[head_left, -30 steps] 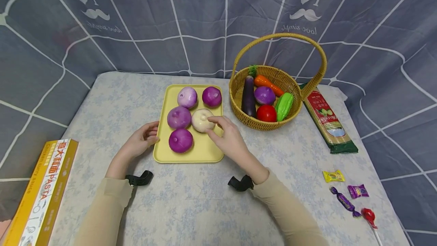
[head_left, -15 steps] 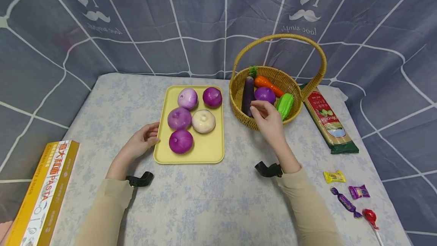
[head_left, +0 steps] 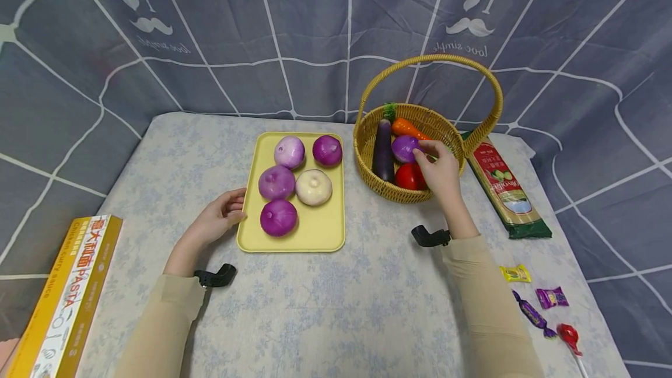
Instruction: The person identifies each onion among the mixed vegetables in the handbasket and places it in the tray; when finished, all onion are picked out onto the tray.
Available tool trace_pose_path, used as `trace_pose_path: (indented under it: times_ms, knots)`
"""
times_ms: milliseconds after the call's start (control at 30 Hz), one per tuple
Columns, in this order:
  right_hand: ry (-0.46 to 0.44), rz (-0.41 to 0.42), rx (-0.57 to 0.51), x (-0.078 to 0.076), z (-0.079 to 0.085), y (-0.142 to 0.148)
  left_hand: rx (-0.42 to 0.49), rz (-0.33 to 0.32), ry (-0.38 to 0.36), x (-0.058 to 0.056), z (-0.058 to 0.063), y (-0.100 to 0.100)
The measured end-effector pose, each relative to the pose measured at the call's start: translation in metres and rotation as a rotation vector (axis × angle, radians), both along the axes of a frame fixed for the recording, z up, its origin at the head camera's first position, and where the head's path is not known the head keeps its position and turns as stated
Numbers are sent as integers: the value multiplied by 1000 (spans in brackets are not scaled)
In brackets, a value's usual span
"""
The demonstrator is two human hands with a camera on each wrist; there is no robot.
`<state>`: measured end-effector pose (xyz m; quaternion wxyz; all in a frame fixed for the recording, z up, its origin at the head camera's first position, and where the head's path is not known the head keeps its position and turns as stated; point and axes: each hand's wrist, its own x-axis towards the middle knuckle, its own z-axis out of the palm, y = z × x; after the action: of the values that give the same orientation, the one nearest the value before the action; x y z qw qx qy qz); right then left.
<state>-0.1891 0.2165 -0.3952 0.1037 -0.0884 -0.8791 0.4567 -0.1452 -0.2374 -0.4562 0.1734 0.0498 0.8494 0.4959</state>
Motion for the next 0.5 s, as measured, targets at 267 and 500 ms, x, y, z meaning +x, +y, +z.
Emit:
trace_pose_path:
  times_ms: [267,500]
  knots:
    - [-88,20,57,-18,-5,2,-1,7,-4,0,0,0]
    - [-177,51,90,-30,-8,0,-10,15,-6,0,-1,0]
